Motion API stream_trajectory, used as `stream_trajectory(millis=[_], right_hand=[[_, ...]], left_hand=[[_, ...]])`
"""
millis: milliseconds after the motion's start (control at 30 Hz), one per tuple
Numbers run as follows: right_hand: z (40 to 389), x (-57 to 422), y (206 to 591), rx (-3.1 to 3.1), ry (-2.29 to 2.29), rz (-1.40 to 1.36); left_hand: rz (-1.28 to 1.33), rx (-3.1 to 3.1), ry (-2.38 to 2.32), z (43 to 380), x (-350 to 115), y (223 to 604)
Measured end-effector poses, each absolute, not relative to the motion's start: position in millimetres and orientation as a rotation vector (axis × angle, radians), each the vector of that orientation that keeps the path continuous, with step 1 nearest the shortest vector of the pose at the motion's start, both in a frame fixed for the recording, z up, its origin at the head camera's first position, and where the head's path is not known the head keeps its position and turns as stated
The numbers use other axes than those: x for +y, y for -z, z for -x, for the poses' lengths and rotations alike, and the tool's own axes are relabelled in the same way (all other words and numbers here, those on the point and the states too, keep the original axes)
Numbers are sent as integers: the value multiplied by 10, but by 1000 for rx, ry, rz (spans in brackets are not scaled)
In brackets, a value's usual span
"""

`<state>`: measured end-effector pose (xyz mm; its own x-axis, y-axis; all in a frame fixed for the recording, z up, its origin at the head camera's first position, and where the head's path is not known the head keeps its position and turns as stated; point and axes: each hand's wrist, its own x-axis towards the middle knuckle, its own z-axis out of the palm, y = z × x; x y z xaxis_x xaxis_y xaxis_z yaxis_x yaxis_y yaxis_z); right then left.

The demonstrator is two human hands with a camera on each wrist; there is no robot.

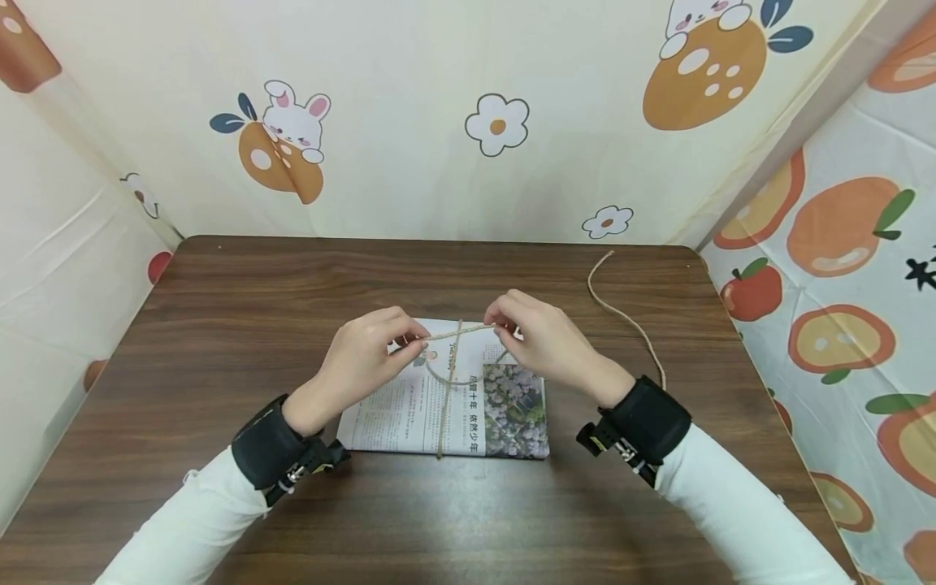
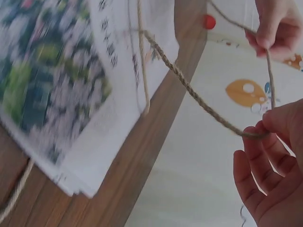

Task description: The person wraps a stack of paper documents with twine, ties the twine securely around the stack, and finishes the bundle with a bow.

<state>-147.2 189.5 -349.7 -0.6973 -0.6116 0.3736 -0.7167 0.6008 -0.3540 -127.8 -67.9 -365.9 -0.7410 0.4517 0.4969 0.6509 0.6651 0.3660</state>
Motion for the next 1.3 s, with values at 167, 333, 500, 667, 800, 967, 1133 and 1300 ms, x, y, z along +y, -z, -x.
stream_trajectory(millis=[167,333,500,667,800,967,1133,1300], right_hand=[[1503,2065,3479,-2616,-615,-1133],[1523,2198,3501,-2602,-485,-1197],[1539,2339,3545,-2617,-414,-1150],[1578,2477,3576,-2627,-342,-1088],[1605,2592,3599,-2656,-293,-1036],[1640,2721,3645,-2669,-227,-985],[1663,2837,3723,-2697,-240,-949],[1691,2971,3837,-2756,-244,-876]], left_hand=[[864,-2553,757,1274,-647,3712],[870,-2589,740,1270,-613,3742],[860,-2628,723,1269,-606,3776],[853,-2637,725,1270,-607,3816],[850,-2653,724,1272,-590,3856],[847,-2721,692,1271,-551,3939],[876,-2794,627,1261,-514,4026],[909,-2836,589,1250,-515,4084]])
